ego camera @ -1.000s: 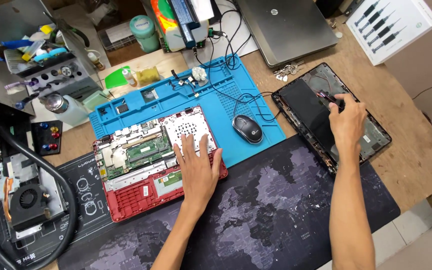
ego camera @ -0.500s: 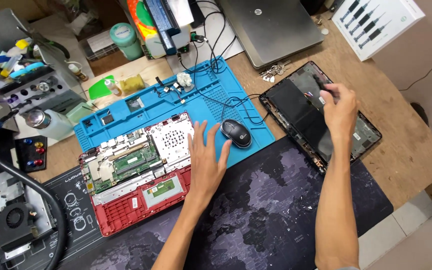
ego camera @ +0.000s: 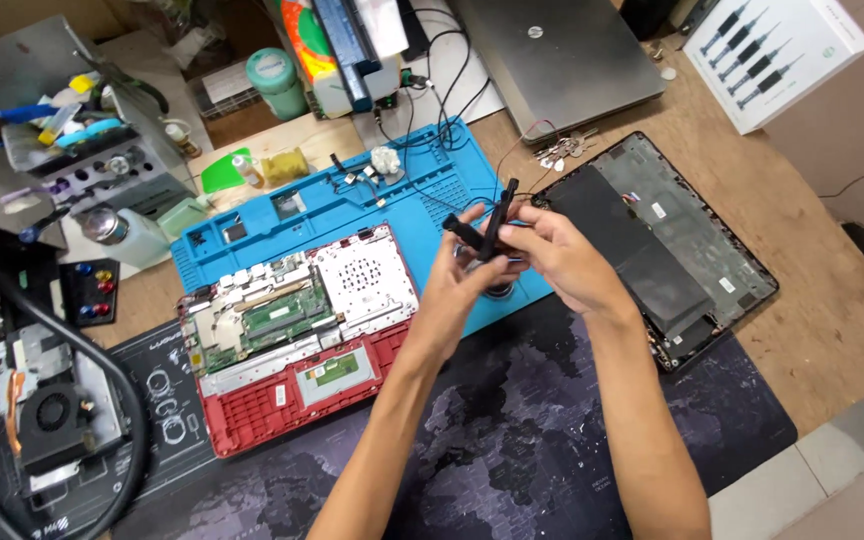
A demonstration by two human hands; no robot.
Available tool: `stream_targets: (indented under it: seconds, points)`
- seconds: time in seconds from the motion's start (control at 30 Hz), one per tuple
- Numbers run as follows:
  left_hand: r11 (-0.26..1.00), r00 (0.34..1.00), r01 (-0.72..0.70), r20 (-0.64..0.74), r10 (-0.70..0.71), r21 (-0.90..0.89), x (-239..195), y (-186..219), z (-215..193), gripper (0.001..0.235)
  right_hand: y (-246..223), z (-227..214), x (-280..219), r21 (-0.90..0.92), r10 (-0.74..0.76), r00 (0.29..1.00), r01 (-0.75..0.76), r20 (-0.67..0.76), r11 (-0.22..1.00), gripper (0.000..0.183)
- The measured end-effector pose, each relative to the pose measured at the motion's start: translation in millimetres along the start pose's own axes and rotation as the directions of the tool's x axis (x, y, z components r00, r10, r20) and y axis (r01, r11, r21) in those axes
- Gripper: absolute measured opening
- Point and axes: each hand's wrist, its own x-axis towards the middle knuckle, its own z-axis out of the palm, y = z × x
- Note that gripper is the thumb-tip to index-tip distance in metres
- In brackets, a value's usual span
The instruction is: The person uses a screwdriver to remove screws from a disassembled red laptop chassis on a blue anti-static mat. They then flip the chassis over and continue removing screws from the other side. The person handles the laptop chassis and a screwdriver throughout the clip.
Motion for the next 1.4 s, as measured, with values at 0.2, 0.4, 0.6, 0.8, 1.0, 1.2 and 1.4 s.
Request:
stream_targets:
  seconds: [0.2, 0.4, 0.6, 0.8, 1.0, 1.2, 1.4]
  points:
    - [0.973, 0.995, -0.076, 0.044, 0.087, -0.219, -21.3, 7.8, -44.9, 0.057, -27.6, 45.6, -14.6, 0.037, -0.046, 0.993, 0.042, 0.108, 0.998, 0.019]
    - [0.970, 0.964, -0.223, -0.124, 0.234, 0.093, -44.7, 46.4, -56.3, 0.024, 2.2, 42.1, -5.7, 0.296, -0.046, 0.944, -0.056, 0.325, 0.954, 0.022]
    - [0.833, 0.910, -0.250, -0.175, 0.376, 0.493, -60.6, 44.2, -95.2, 0.020, 8.2, 38.1, -11.9, -0.039, 0.064, 0.816, -0.051, 0.575, 0.998, 0.023]
    - [0.866, 0.941, -0.289, -0.044, 0.335, 0.407, -96.3, 77.6, -82.0, 0.046, 14.4, 41.8, -19.0, -0.093, 0.085, 0.777, -0.034, 0.624, 0.995, 0.021]
    - [0.906, 0.963, -0.214, -0.076, 0.258, 0.365, -113.7, 79.6, -89.4, 0.059, 20.7, 31.4, -9.1, -0.034, 0.063, 0.858, -0.053, 0.510, 0.998, 0.084]
    - [0.865, 0.845, -0.282, -0.320, 0.429, 0.416, -120.3, 78.8, -107.7, 0.020, 6.9, 44.0, -20.8, -0.404, 0.282, 0.831, -0.076, 0.479, 0.912, 0.049]
    - [0.765, 0.653, -0.364, -0.440, 0.616, 0.532, -148.5, 114.2, -125.8, 0.025, 35.3, 32.5, -9.4, -0.559, 0.083, 0.984, 0.018, 0.155, 0.829, 0.043]
